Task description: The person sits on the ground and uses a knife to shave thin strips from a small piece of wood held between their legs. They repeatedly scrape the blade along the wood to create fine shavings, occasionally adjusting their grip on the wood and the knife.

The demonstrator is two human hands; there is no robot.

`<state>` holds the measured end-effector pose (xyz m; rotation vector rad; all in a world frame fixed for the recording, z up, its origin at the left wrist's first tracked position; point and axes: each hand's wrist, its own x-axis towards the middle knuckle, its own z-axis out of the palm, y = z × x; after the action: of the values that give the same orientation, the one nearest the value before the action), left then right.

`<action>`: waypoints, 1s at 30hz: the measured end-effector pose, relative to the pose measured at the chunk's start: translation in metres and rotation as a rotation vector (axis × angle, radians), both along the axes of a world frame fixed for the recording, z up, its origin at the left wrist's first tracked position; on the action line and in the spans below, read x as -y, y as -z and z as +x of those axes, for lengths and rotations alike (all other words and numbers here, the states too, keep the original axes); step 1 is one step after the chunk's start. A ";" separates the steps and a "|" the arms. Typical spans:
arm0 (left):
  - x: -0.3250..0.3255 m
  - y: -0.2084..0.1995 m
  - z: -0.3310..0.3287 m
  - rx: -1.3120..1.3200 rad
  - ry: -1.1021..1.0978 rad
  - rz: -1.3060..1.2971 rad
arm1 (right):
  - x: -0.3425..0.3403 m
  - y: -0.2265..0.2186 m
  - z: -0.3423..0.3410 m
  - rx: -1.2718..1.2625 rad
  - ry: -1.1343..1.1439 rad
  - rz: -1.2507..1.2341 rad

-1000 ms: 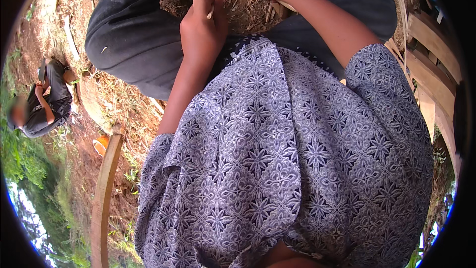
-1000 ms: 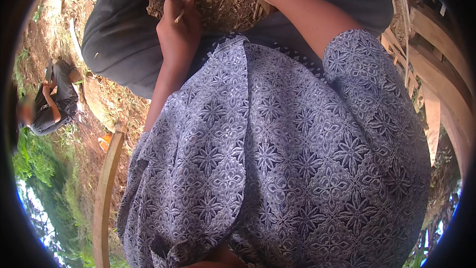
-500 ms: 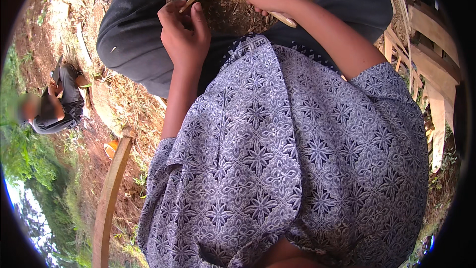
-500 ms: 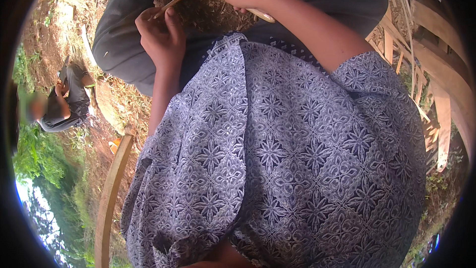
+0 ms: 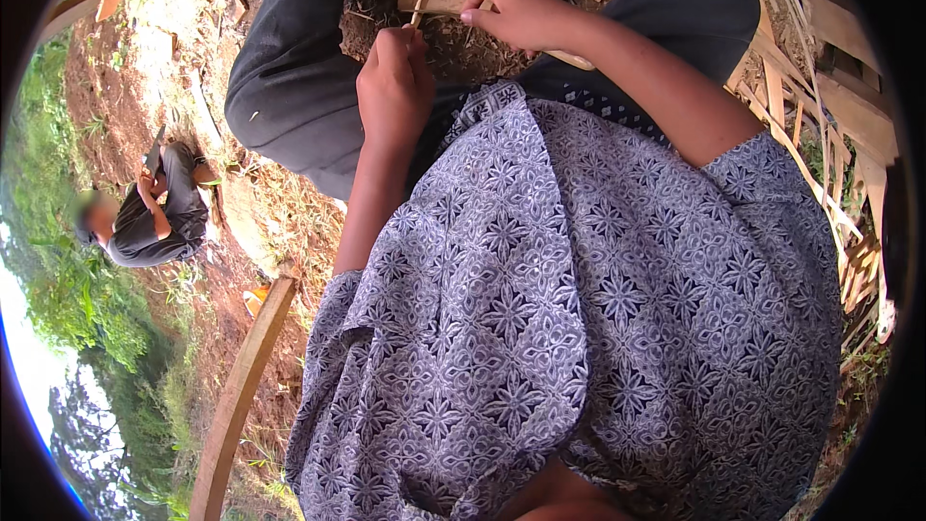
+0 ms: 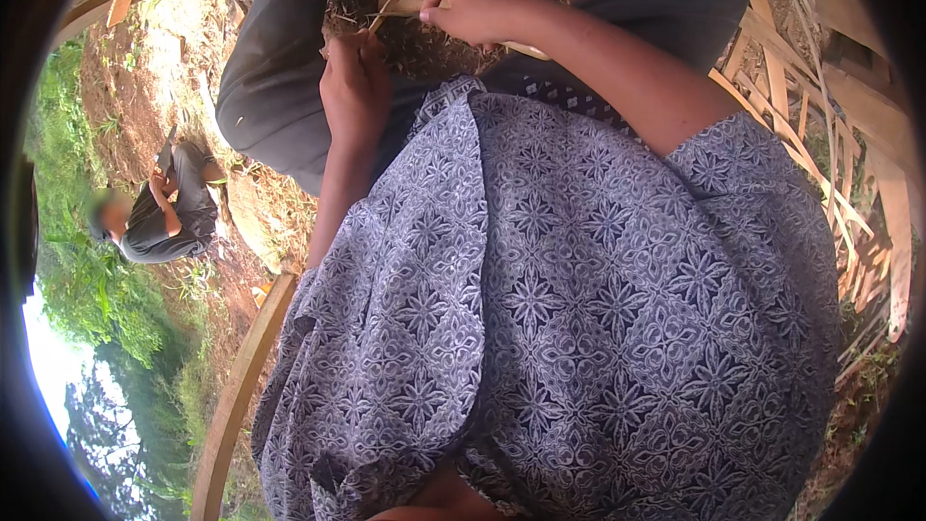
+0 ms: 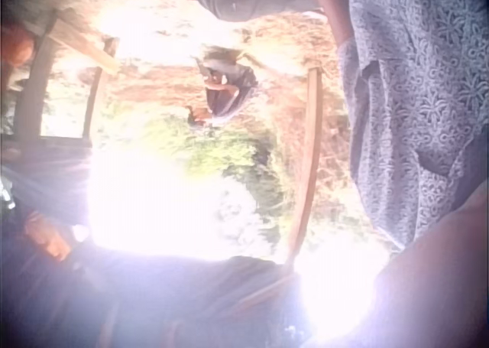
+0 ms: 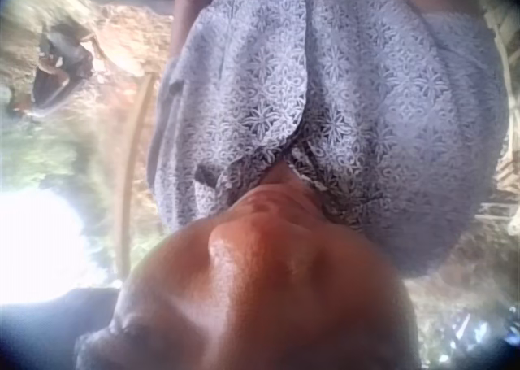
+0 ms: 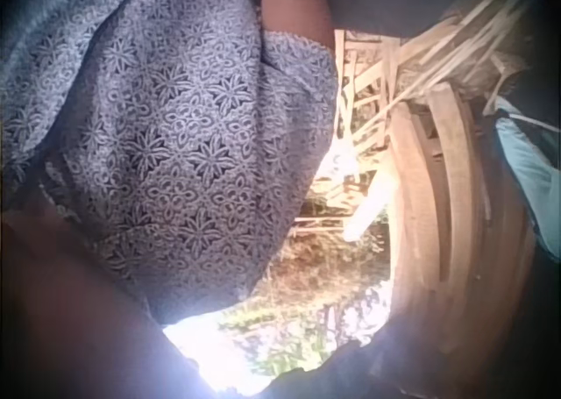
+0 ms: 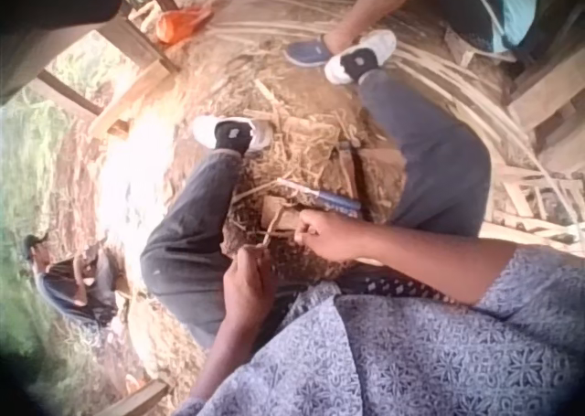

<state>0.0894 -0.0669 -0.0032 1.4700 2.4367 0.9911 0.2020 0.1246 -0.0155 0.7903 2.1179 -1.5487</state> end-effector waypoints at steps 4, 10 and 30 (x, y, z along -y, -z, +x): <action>0.002 -0.003 0.003 0.033 0.100 -0.019 | 0.004 -0.003 0.003 -0.050 -0.012 0.051; 0.004 -0.007 0.000 0.082 0.132 -0.033 | 0.003 0.022 0.000 -0.170 -0.069 0.169; -0.007 -0.018 -0.008 -0.051 0.059 0.146 | 0.003 0.006 0.012 -0.250 0.020 0.112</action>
<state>0.0811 -0.0596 0.0147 1.6219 2.3855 1.1544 0.2138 0.1218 -0.0216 0.6860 2.3998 -1.6235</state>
